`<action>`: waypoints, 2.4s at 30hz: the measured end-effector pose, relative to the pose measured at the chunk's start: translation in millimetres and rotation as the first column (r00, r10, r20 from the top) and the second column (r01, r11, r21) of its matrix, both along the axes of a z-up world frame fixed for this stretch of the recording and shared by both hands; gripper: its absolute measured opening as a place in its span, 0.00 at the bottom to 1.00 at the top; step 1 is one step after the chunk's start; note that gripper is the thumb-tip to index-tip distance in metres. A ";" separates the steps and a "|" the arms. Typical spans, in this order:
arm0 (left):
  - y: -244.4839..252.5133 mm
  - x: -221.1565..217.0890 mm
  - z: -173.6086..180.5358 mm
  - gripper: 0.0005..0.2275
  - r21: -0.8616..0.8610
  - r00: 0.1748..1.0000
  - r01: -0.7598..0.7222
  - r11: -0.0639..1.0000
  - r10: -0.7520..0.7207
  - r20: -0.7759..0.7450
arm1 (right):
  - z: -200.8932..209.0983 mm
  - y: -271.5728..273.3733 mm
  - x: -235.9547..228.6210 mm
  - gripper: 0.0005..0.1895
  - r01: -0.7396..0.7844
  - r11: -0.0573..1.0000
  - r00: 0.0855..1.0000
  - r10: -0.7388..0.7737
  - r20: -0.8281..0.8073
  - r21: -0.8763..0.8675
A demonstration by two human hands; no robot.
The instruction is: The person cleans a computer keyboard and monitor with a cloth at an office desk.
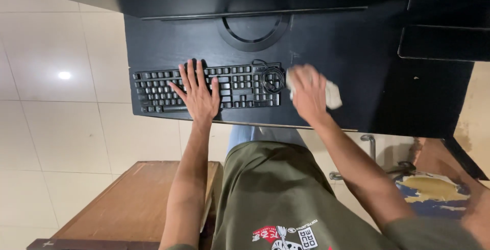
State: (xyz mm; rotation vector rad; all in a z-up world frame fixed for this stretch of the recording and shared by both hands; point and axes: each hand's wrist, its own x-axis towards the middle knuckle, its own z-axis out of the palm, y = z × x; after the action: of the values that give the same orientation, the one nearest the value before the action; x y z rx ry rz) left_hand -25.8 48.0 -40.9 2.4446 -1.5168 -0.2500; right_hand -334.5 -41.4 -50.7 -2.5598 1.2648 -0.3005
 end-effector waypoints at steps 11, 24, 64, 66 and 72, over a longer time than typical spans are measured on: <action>1.4 -0.9 1.6 0.26 -0.036 1.000 0.009 0.999 -0.009 0.022 | -14.0 42.2 -8.1 0.35 0.117 0.993 0.991 -0.114 0.074 -0.036; 0.4 3.1 -1.7 0.26 -0.013 0.999 0.032 0.999 -0.032 0.006 | -3.1 -52.2 14.7 0.40 0.124 0.989 0.979 -0.109 0.173 -0.076; -11.4 41.3 46.0 0.66 0.451 0.777 0.528 0.720 -0.624 0.086 | -24.9 61.6 -96.6 0.41 -0.002 0.994 0.999 -0.003 0.043 0.112; -12.6 39.7 52.7 0.66 0.419 0.781 0.546 0.726 -0.622 0.060 | -15.4 37.9 -95.8 0.39 0.109 0.992 0.994 -0.108 -0.011 0.069; 15.1 29.3 43.4 0.65 0.254 0.861 0.501 0.827 -0.506 -0.048 | -8.5 -10.7 -54.8 0.36 0.277 0.958 0.950 -0.261 0.172 -0.074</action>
State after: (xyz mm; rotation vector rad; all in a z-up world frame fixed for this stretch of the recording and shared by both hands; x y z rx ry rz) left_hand 3.5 63.0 2.5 2.1677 -2.2521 -0.5535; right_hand -389.3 -52.1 -59.2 -2.3789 1.5718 -0.6259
